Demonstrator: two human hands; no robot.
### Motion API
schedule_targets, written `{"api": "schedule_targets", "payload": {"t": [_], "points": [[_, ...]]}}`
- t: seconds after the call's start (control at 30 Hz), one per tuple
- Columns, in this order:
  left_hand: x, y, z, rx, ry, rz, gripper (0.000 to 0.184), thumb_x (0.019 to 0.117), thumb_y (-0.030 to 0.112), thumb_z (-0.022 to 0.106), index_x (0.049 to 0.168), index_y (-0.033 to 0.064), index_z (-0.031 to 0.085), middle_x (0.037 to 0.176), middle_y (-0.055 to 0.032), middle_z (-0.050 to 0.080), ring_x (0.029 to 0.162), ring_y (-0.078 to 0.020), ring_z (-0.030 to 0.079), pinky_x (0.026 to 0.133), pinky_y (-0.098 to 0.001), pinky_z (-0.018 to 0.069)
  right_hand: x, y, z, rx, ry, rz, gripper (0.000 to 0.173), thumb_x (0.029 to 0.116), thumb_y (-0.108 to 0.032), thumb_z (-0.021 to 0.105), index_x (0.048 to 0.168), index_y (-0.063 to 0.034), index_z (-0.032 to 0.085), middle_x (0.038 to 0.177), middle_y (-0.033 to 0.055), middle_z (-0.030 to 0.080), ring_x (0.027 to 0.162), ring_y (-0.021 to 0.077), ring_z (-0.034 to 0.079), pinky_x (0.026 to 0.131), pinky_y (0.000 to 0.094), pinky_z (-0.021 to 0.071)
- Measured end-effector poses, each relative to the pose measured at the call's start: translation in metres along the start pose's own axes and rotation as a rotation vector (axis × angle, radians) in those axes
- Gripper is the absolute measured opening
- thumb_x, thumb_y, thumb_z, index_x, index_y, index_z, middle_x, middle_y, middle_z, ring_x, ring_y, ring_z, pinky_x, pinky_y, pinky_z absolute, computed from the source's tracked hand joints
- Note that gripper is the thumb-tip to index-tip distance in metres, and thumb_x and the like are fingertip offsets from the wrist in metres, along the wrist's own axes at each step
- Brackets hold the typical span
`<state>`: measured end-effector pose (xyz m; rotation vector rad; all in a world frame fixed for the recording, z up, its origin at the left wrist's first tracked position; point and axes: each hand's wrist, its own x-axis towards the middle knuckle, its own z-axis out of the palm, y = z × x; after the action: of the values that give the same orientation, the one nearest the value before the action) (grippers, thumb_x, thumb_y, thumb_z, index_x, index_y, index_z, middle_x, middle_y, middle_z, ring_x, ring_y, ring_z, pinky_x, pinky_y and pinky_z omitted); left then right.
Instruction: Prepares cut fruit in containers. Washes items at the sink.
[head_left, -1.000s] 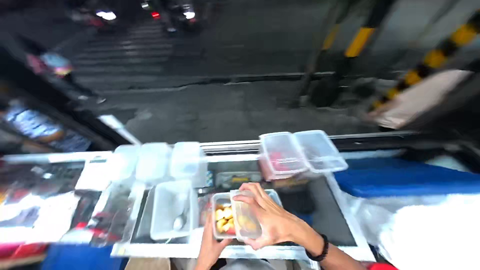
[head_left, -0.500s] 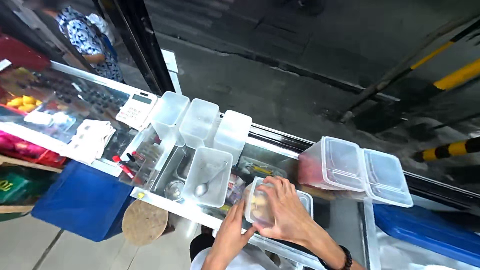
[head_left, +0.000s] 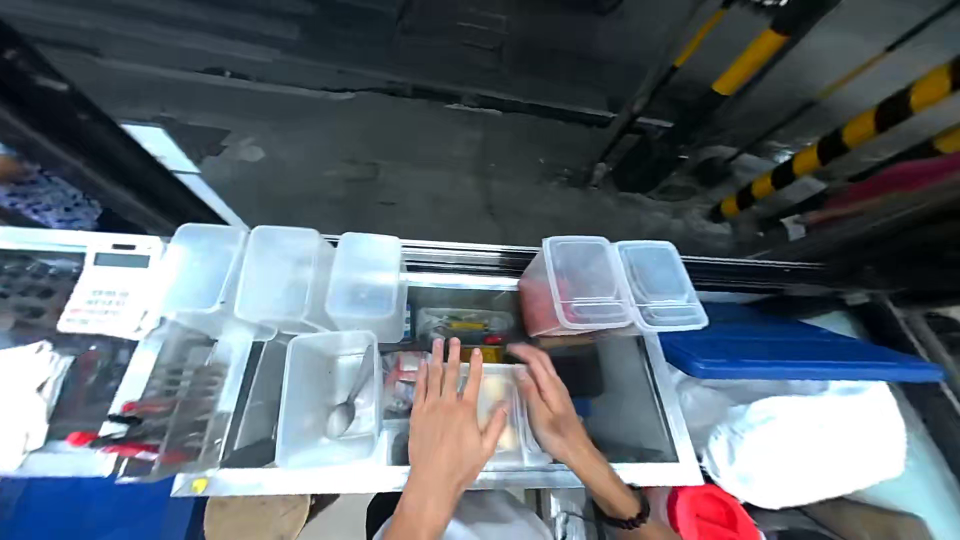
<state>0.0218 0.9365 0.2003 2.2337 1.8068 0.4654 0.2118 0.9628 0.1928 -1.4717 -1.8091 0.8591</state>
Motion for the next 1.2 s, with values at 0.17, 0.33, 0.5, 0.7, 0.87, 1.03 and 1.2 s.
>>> {"api": "schedule_targets", "payload": {"t": [0.17,0.33,0.5,0.7,0.87,1.03,1.2], "points": [[0.008,-0.005,0.006,0.011,0.013,0.021,0.096,0.0776,0.087,0.049,0.146,0.0205,0.058,0.145,-0.0157,0.058,0.143,-0.0406,0.044,0.119,-0.0585,0.0318,-0.004,0.010,0.020,0.665,0.109,0.317,0.036,0.1074,-0.020,0.035,0.129,-0.0002,0.057,0.111,0.0066,0.069,0.101,0.0111,0.067,0.088,0.0286,0.0572],[-0.006,-0.027,0.016,-0.610,0.706,-0.070,0.048,0.0933,0.031,0.071,0.128,0.0016,0.057,0.138,-0.0187,0.053,0.140,-0.0254,0.044,0.118,-0.0426,0.0374,-0.040,-0.014,0.045,0.845,0.601,0.542,0.035,0.1074,-0.019,0.036,0.127,0.0013,0.056,0.110,0.0073,0.068,0.097,0.0103,0.068,0.084,0.0307,0.0601],[-0.073,0.036,0.036,-1.432,0.037,-0.664,0.088,0.1008,0.031,0.057,0.163,0.0062,0.000,0.158,-0.0256,0.034,0.136,-0.0316,0.052,0.104,-0.0501,0.0524,-0.099,0.002,0.041,0.871,0.346,0.721,0.067,0.1068,-0.046,0.031,0.160,-0.0076,0.022,0.148,0.0179,0.050,0.123,0.0207,0.061,0.098,0.0391,0.0553],[0.004,0.035,0.050,-1.434,0.087,-0.581,0.070,0.1049,0.030,0.051,0.162,0.0071,0.018,0.150,-0.0180,0.051,0.128,-0.0237,0.060,0.106,-0.0433,0.0524,-0.034,0.024,0.061,0.891,0.444,0.533,0.064,0.1075,-0.042,0.030,0.157,-0.0009,0.033,0.150,0.0195,0.050,0.130,0.0209,0.057,0.107,0.0380,0.0500],[0.103,0.016,0.052,-1.349,0.066,-0.461,0.058,0.1079,0.036,0.044,0.158,0.0076,0.033,0.140,-0.0198,0.059,0.122,-0.0293,0.063,0.095,-0.0495,0.0565,0.045,0.038,0.053,0.915,0.471,0.462,0.063,0.1078,-0.042,0.039,0.157,-0.0020,0.035,0.160,0.0202,0.037,0.146,0.0292,0.041,0.117,0.0514,0.0397],[0.126,0.074,-0.027,-1.181,-0.007,-0.686,0.044,0.1120,0.027,0.036,0.149,0.0054,0.044,0.132,-0.0230,0.061,0.114,-0.0330,0.063,0.091,-0.0508,0.0523,0.074,0.031,0.033,0.984,0.452,0.549,0.063,0.1050,-0.050,0.048,0.153,-0.0089,0.045,0.160,0.0142,0.040,0.147,0.0290,0.039,0.117,0.0592,0.0365],[0.135,0.006,0.054,-1.299,-0.045,-0.538,0.061,0.1072,0.047,0.045,0.159,0.0200,0.028,0.136,-0.0178,0.061,0.114,-0.0346,0.066,0.082,-0.0569,0.0599,-0.001,0.031,-0.001,0.182,0.456,0.084,0.028,0.1002,-0.027,0.063,0.110,-0.0051,0.078,0.110,0.0049,0.077,0.109,0.0136,0.071,0.095,0.0358,0.0588]]}}
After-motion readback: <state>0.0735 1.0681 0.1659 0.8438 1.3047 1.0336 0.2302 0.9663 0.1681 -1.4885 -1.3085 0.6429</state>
